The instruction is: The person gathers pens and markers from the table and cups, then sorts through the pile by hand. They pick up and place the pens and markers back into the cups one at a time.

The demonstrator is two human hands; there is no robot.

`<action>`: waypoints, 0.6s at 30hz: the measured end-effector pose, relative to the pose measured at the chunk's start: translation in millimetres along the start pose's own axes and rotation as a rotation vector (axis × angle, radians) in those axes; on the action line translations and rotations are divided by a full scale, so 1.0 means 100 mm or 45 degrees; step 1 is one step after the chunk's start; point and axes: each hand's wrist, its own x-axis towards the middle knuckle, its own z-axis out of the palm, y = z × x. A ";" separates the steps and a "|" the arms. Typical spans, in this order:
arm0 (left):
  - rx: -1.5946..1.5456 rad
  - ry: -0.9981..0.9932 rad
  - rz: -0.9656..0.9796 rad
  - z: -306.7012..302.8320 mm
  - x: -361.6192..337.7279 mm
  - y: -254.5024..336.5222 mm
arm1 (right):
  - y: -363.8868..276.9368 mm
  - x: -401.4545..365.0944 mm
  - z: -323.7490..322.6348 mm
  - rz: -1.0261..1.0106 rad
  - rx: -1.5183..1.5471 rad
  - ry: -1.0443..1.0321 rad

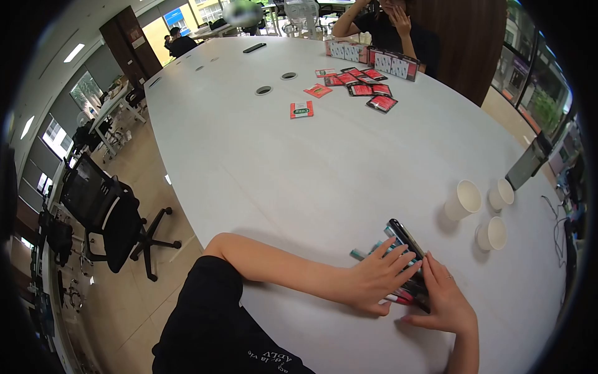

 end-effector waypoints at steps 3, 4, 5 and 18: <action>-0.009 -0.010 0.021 -0.02 0.03 -0.05 | -0.10 0.06 0.21 0.106 -0.126 0.179; -0.033 -0.019 0.042 -0.01 0.04 -0.09 | -0.17 0.08 0.23 0.089 -0.159 0.272; -0.041 -0.018 0.044 -0.01 0.04 -0.10 | -0.14 0.09 0.29 0.077 -0.191 0.330; 0.077 -0.239 -0.112 -0.30 0.21 -0.32 | 0.16 0.22 0.47 0.026 -0.049 0.822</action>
